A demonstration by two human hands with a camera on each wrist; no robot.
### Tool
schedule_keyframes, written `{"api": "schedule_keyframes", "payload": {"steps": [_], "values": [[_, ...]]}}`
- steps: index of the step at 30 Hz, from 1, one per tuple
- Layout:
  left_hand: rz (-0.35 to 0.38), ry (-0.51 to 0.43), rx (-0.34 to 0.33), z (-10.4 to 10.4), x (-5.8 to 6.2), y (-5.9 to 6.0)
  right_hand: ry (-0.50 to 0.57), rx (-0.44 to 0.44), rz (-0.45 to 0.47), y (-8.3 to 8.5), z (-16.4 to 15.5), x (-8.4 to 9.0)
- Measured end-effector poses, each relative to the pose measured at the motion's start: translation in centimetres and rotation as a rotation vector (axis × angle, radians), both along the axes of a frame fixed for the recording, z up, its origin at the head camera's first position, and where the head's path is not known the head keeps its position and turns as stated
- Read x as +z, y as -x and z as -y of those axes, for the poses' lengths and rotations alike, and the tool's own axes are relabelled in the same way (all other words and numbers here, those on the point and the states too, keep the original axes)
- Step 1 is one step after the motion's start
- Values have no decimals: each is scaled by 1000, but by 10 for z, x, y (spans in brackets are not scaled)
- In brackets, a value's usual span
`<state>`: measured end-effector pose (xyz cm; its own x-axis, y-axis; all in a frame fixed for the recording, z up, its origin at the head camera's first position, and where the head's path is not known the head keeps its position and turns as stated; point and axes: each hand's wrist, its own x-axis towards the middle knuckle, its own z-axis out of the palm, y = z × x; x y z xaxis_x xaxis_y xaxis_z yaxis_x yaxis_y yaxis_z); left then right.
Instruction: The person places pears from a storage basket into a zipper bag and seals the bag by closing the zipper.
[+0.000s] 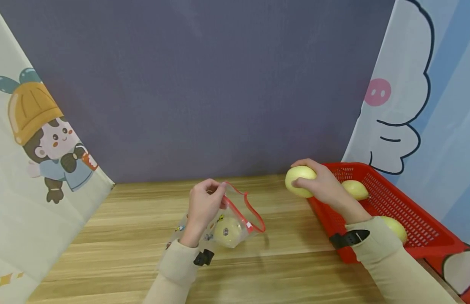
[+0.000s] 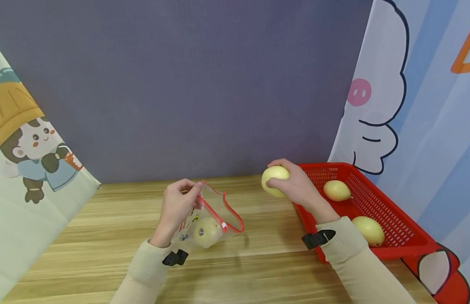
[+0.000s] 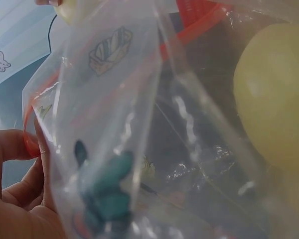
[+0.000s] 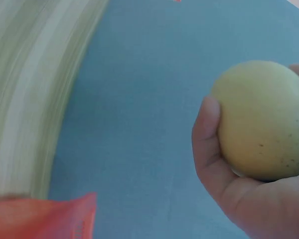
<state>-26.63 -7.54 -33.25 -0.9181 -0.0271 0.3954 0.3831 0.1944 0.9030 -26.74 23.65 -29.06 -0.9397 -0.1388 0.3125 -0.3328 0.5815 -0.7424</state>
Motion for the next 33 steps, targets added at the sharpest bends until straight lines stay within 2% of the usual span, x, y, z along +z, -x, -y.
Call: {"api": "schedule_keyframes", "payload": {"steps": [10, 22, 33], "values": [[2, 1, -1, 0, 1, 0, 113, 47, 18, -3, 16, -14], [16, -3, 2, -1, 1, -1, 150, 77, -22, -4, 36, -22], [5, 8, -3, -1, 0, -2, 206, 116, -6, -4, 57, -43]]}}
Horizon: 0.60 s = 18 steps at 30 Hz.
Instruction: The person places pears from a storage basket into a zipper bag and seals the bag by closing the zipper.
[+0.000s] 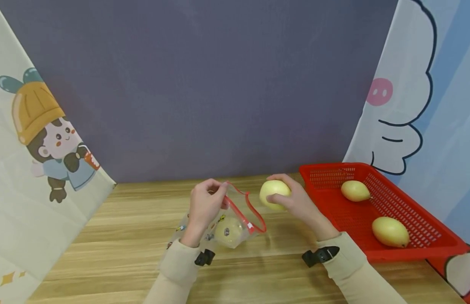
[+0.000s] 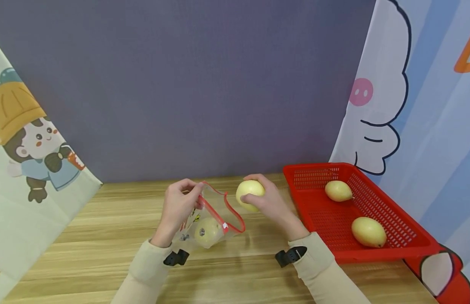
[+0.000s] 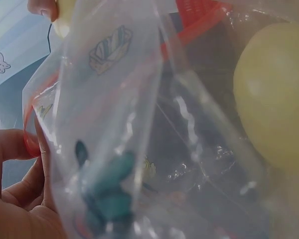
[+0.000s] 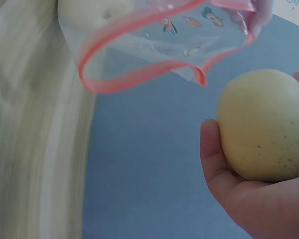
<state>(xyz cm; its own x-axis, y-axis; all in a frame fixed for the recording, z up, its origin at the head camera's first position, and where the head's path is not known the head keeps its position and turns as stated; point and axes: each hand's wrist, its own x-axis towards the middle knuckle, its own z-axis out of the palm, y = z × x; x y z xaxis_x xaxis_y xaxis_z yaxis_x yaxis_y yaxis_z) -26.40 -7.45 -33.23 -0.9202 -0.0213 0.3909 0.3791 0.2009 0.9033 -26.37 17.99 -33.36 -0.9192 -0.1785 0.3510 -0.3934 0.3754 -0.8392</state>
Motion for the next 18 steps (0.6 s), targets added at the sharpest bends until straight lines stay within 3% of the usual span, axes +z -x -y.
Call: {"api": "schedule_keyframes", "payload": {"steps": [9, 18], "values": [[-4, -10, -3, 0, -1, 2, 71, 49, 17, -1, 22, -13], [-16, -8, 3, 0, -1, 3, 21, 68, 40, -1, 36, -26]]}}
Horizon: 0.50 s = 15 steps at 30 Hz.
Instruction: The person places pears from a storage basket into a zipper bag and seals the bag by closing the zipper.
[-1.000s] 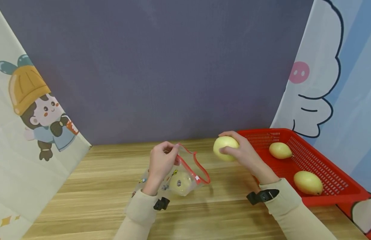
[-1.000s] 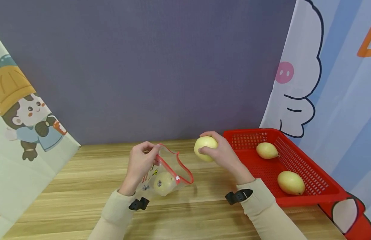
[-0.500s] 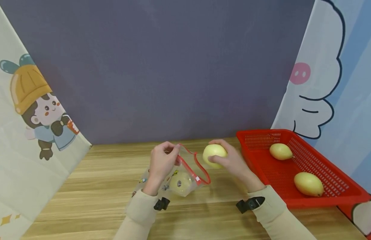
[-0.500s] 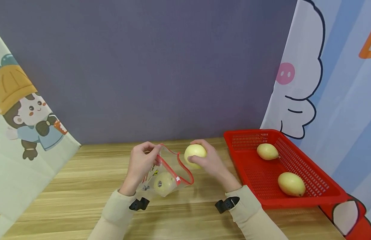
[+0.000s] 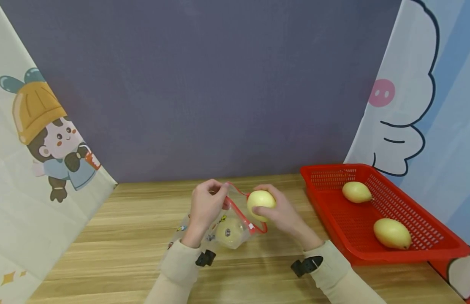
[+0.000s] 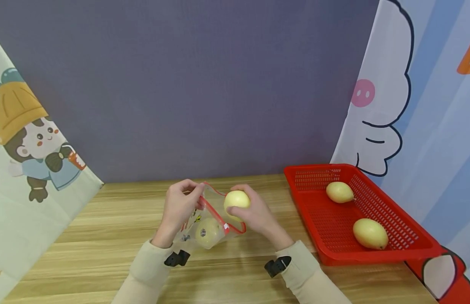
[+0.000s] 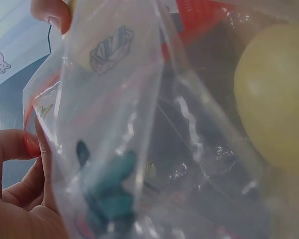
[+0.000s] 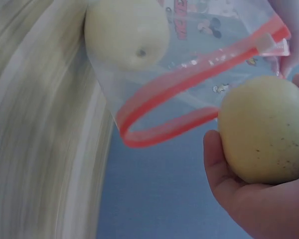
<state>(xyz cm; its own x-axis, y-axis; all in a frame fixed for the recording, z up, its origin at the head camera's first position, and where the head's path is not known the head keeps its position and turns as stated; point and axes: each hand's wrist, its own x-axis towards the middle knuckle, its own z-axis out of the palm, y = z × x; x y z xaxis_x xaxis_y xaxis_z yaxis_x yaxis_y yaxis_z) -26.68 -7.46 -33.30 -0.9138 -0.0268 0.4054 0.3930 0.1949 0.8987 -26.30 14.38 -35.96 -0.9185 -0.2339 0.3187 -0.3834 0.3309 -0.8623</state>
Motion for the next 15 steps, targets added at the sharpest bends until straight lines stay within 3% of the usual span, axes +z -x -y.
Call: {"api": "schedule_keyframes", "payload": {"steps": [15], "values": [[23, 3, -10, -2, 0, 1, -43, 13, 16, -4, 15, -5]]}}
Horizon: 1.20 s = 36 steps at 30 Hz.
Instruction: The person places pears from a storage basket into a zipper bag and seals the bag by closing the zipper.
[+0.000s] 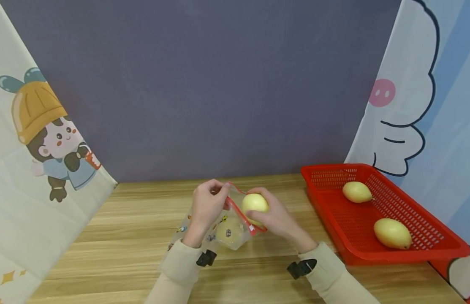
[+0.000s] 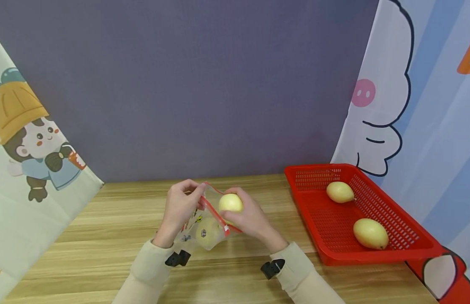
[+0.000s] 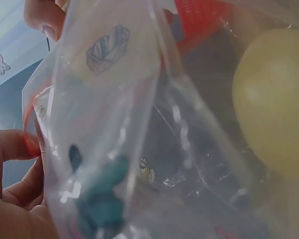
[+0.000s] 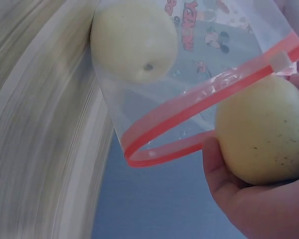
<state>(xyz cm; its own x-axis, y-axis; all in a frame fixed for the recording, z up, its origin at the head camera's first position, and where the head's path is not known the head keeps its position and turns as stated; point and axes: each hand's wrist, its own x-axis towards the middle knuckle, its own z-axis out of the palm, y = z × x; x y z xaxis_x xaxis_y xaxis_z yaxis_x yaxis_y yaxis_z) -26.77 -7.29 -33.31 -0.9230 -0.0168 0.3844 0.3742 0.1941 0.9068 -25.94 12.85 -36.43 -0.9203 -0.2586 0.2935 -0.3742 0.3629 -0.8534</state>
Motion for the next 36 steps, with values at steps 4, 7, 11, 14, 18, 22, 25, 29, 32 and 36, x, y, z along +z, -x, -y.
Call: {"api": "schedule_keyframes", "payload": {"steps": [4, 7, 11, 14, 18, 22, 25, 29, 32, 36], "values": [[3, 2, -5, -1, 1, -1, -41, -16, -28, 0, 3, 0], [10, 2, -4, -1, 0, -1, -65, -23, -43, -1, 6, 1], [14, 5, 4, -1, 0, -1, -74, -48, -31, -4, 9, 1], [13, 9, 4, -1, 0, -2, -84, -69, -30, -5, 10, 2], [6, 7, 0, -1, 1, -2, -110, -78, -29, -6, 12, 3], [2, 1, 3, -1, 1, -1, -148, -76, -35, -7, 13, 6], [4, 0, 5, 0, 1, -1, -145, -61, -50, -8, 13, 8], [-5, 8, 14, 1, 2, -1, -106, 1, -85, -7, 12, 12], [-12, 10, 24, 1, 2, -2, -89, 64, -99, -7, 10, 13], [-5, 1, 15, 2, 3, -3, -108, 155, -77, -7, 6, 13]]}}
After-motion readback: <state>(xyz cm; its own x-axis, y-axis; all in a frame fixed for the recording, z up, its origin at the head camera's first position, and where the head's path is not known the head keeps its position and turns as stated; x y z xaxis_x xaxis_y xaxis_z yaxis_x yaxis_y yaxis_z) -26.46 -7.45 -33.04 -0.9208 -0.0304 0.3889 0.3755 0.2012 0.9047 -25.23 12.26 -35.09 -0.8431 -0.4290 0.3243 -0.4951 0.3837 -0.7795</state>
